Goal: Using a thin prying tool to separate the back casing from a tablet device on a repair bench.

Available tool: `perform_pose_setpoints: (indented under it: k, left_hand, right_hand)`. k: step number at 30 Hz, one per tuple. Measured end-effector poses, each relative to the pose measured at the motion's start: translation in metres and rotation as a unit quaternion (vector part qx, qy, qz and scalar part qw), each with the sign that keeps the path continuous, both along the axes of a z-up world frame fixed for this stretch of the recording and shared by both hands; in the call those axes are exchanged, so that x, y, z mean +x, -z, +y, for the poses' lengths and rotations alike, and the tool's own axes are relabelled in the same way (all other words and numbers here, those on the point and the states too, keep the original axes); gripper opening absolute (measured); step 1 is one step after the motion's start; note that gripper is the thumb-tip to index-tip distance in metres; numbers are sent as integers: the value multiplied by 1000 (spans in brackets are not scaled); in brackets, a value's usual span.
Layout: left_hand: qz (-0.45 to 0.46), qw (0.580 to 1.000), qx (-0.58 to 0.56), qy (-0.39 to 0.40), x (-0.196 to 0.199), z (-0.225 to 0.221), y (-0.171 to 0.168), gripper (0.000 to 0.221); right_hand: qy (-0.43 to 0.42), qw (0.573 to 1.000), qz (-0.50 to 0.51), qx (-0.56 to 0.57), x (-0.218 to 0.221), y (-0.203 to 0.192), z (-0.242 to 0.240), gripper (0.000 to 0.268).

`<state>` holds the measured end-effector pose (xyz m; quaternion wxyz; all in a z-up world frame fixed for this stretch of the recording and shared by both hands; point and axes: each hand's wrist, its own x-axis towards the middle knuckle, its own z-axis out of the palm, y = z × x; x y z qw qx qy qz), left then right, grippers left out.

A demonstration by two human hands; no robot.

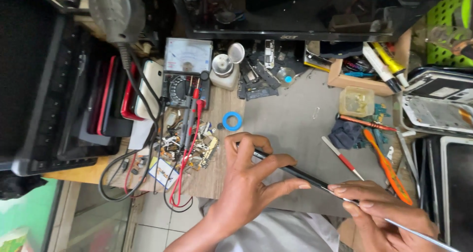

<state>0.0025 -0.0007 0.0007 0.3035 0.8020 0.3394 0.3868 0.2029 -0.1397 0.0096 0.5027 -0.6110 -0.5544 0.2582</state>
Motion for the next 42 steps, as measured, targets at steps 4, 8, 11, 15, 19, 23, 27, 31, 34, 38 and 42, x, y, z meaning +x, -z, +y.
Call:
perform_pose_setpoints:
  k: [4,8,11,15,19,23,27,31,34,38,42]
  left_hand:
    - [6,1000,-11,10,-2,-1,-1,32]
    - [16,1000,-3,2,-1,0,0,31]
    - [25,1000,5,-3,0,1,0,32]
    - [22,1000,6,-7,1,1,1,32]
    - [18,1000,6,3,-3,1,2,33]
    - [14,1000,-25,12,-9,4,5,39]
    - [-40,996,-81,-16,-9,6,15,44]
    - [-60,993,-98,-14,-9,5,17,40]
    - [-87,991,-99,-7,-7,4,20,40]
    - [-99,992,-83,-10,-7,2,25,39]
    - [-107,990,-89,-7,-9,1,22,38]
  right_hand:
    - [48,997,-53,-19,-5,-5,2,29]
    - [-156,980,-114,45,5,-18,4,36]
    - [-94,974,-189,86,-21,-17,7,31]
    - [-45,968,-188,160,-28,-4,10,22]
    - [-111,958,-199,175,2,9,16,45]
    - [-113,965,-166,167,6,7,18,38]
    - [-163,904,-326,225,5,-5,25,39]
    - [-202,916,-304,165,8,-9,13,34]
    - [-178,920,-300,178,5,-5,3,25]
    - [-127,979,-129,91,22,21,-19,32]
    - [-124,992,-7,19,17,-10,-12,33]
